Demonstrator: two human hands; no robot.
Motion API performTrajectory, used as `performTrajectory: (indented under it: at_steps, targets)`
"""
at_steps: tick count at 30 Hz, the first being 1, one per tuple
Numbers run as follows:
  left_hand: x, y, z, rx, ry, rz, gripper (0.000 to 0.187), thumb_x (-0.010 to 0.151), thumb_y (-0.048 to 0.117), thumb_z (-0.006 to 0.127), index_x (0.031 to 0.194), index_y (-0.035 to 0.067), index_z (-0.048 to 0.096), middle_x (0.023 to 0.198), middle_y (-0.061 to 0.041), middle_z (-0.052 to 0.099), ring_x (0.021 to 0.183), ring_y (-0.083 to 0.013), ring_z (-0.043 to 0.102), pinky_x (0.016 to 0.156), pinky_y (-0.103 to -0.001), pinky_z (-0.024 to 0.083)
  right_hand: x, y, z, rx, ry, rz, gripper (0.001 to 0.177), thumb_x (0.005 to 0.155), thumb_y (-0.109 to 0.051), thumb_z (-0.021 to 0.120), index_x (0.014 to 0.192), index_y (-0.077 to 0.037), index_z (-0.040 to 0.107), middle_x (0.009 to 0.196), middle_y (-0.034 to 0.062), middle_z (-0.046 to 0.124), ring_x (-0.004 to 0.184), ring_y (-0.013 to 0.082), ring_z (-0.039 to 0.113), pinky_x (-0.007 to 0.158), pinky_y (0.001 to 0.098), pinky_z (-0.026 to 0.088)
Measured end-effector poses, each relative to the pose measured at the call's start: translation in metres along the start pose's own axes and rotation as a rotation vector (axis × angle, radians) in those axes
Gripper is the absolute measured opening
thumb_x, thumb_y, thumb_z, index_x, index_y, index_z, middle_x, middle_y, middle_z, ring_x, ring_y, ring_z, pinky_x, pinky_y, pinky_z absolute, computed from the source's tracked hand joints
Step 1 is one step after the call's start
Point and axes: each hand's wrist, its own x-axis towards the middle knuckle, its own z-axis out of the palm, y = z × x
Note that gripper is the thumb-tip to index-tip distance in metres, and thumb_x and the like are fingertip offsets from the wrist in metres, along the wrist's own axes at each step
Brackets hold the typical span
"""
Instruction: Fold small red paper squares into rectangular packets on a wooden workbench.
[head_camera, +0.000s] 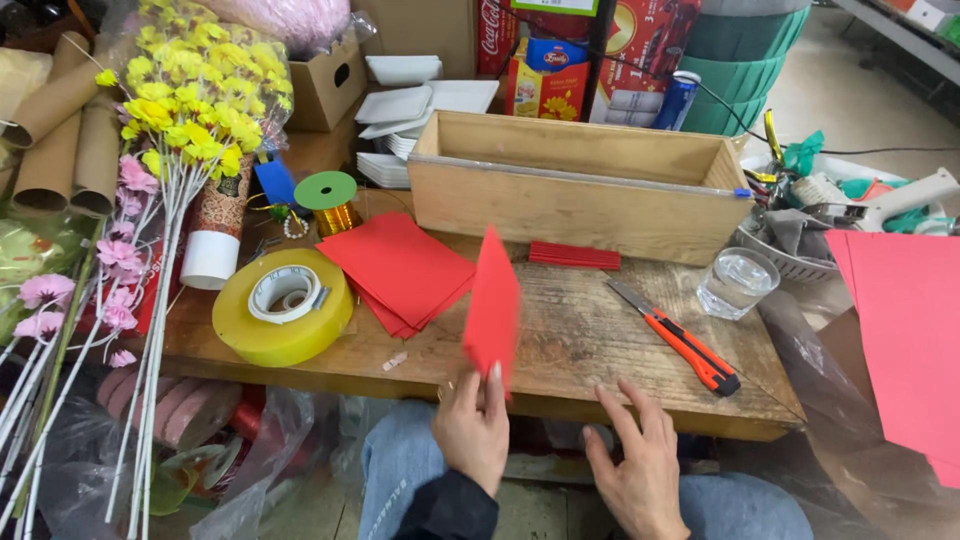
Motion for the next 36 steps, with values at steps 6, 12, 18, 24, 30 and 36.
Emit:
performTrajectory:
  at_steps: [6,12,18,24,30,36]
  targets:
    - [0.05,0.004,0.001,0.423,-0.266,0.775,0.047,0.093,0.006,0.056,0.14,0.003,0.062,0.104,-0.012,0.058,0.082,-0.033,0.054,0.073,-0.051,0.046,0.03,-0.017,-0.02,-0.008,0.139,-0.066,0.05,0.087,-0.018,0.075,0.137,-0.02,0.067,0.145,0.0088,0.061,0.124,0.0294,0.06,0.108,0.0457,0.046]
    - [0.009,-0.02,0.043,0.444,-0.463,0.936,0.044,0.093,0.007,0.053,0.134,0.0,0.066,0.116,-0.012,0.069,0.095,-0.0332,0.061,0.083,-0.048,0.046,0.038,0.003,0.009,-0.125,0.003,-0.25,0.049,0.088,-0.022,0.075,0.136,-0.023,0.066,0.138,0.0089,0.062,0.113,0.0336,0.06,0.096,0.0471,0.049]
    - [0.012,-0.01,0.045,0.307,-0.517,0.913,0.038,0.096,0.013,0.055,0.131,0.004,0.066,0.109,-0.011,0.069,0.095,-0.0341,0.061,0.079,-0.049,0.047,0.047,0.023,0.039,-0.072,0.031,-0.313,0.016,0.094,-0.024,0.075,0.11,-0.02,0.078,0.108,0.002,0.068,0.08,0.0274,0.058,0.07,0.0419,0.05]
    - [0.025,-0.053,0.036,0.222,-0.678,0.956,0.048,0.095,0.003,0.063,0.143,0.001,0.06,0.118,-0.015,0.065,0.106,-0.0386,0.061,0.097,-0.053,0.049,0.049,0.055,0.045,-0.015,-0.131,-0.181,0.027,0.093,-0.027,0.075,0.119,-0.022,0.079,0.115,0.0023,0.063,0.091,0.0267,0.06,0.067,0.0437,0.055]
    - [0.022,-0.041,0.035,0.193,-0.674,0.905,0.044,0.093,0.007,0.059,0.137,0.005,0.062,0.114,-0.011,0.064,0.101,-0.0338,0.061,0.083,-0.047,0.049,0.05,0.047,0.04,-0.119,-0.064,-0.307,0.024,0.092,-0.034,0.074,0.115,-0.034,0.08,0.106,-0.0024,0.065,0.093,0.0281,0.056,0.074,0.0449,0.05]
    - [0.027,-0.032,0.023,0.113,-0.698,0.838,0.036,0.082,-0.01,0.054,0.112,0.009,0.059,0.087,-0.009,0.059,0.084,-0.0336,0.055,0.071,-0.046,0.047,0.048,0.042,0.041,0.09,-0.105,-0.245,0.021,0.092,-0.032,0.075,0.113,-0.028,0.08,0.098,-0.0051,0.065,0.089,0.0243,0.052,0.076,0.0397,0.045]
